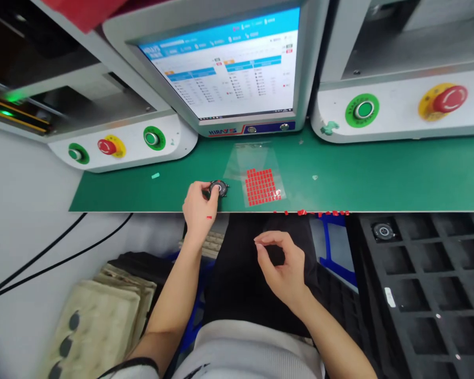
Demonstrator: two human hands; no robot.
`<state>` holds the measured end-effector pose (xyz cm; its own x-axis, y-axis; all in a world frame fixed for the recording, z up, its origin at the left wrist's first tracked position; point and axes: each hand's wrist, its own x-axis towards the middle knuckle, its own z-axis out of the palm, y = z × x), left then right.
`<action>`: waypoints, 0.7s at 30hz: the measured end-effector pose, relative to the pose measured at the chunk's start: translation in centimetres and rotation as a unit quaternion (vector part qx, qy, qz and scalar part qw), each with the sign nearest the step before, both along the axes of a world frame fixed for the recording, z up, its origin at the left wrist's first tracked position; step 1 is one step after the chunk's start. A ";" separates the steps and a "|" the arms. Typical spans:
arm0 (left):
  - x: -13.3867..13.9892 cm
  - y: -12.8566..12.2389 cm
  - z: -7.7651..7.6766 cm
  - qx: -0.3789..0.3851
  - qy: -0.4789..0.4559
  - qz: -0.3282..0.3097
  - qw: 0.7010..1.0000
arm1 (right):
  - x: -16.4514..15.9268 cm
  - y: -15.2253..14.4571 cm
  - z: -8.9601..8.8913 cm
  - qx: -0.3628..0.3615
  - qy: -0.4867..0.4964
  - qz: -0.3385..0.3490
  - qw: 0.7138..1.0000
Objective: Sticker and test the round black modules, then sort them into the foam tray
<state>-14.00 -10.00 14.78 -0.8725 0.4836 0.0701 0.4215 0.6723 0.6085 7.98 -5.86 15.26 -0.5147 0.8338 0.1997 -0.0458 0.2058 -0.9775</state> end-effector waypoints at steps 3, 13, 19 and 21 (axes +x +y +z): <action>1.3 -0.7 0.6 0.068 0.086 -0.024 0.994 | -1.3 -0.7 0.5 -0.021 0.005 -0.005 1.000; 6.1 -4.0 4.5 0.440 0.049 -0.207 0.872 | -3.3 -6.5 4.0 -0.058 0.122 0.045 0.990; 6.9 -6.2 5.5 0.382 0.043 -0.246 0.890 | -3.1 -8.5 5.0 -0.010 0.124 0.040 0.991; 7.2 -6.9 5.7 0.372 0.059 -0.253 0.891 | -2.9 -8.9 5.1 -0.002 0.128 0.032 0.991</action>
